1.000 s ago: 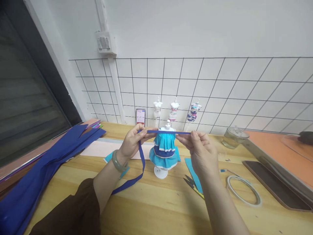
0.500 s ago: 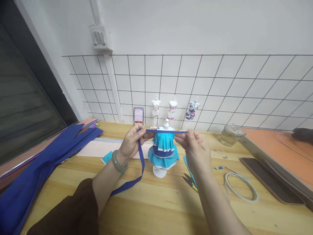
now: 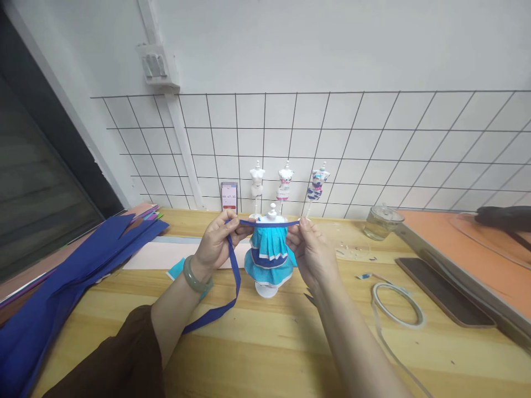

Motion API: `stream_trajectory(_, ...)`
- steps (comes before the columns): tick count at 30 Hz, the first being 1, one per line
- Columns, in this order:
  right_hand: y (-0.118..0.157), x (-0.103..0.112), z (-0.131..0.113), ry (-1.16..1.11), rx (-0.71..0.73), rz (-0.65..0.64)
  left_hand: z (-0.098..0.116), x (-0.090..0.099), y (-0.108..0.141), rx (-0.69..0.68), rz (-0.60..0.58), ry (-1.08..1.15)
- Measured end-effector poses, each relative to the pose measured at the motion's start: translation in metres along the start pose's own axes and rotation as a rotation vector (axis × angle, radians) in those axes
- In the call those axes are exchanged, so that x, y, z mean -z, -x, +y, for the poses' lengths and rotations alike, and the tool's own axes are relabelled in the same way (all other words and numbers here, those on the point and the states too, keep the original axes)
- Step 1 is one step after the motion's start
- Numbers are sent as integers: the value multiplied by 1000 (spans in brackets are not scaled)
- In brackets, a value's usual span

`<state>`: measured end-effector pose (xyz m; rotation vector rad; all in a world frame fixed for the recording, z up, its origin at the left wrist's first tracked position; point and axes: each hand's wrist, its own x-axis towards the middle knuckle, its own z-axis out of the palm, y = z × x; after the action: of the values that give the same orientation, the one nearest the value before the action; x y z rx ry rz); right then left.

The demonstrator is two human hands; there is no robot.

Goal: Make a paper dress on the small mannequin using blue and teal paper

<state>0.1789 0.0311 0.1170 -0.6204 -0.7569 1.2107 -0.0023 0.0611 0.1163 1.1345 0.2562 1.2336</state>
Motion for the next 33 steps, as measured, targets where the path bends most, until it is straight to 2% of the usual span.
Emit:
stream_trajectory(6, 10, 0, -7, 91, -35, 7, 7, -5, 4, 56, -20, 3)
stream_trajectory(15, 46, 8, -20, 85, -60, 79, 5, -14, 13, 102, -98, 13)
stream_trajectory(24, 75, 22, -11, -47, -68, 104, 5, -21, 31, 152, -197, 24)
stream_trajectory(33, 90, 12, -14, -43, -68, 84, 11, -24, 43, 163, -265, 47)
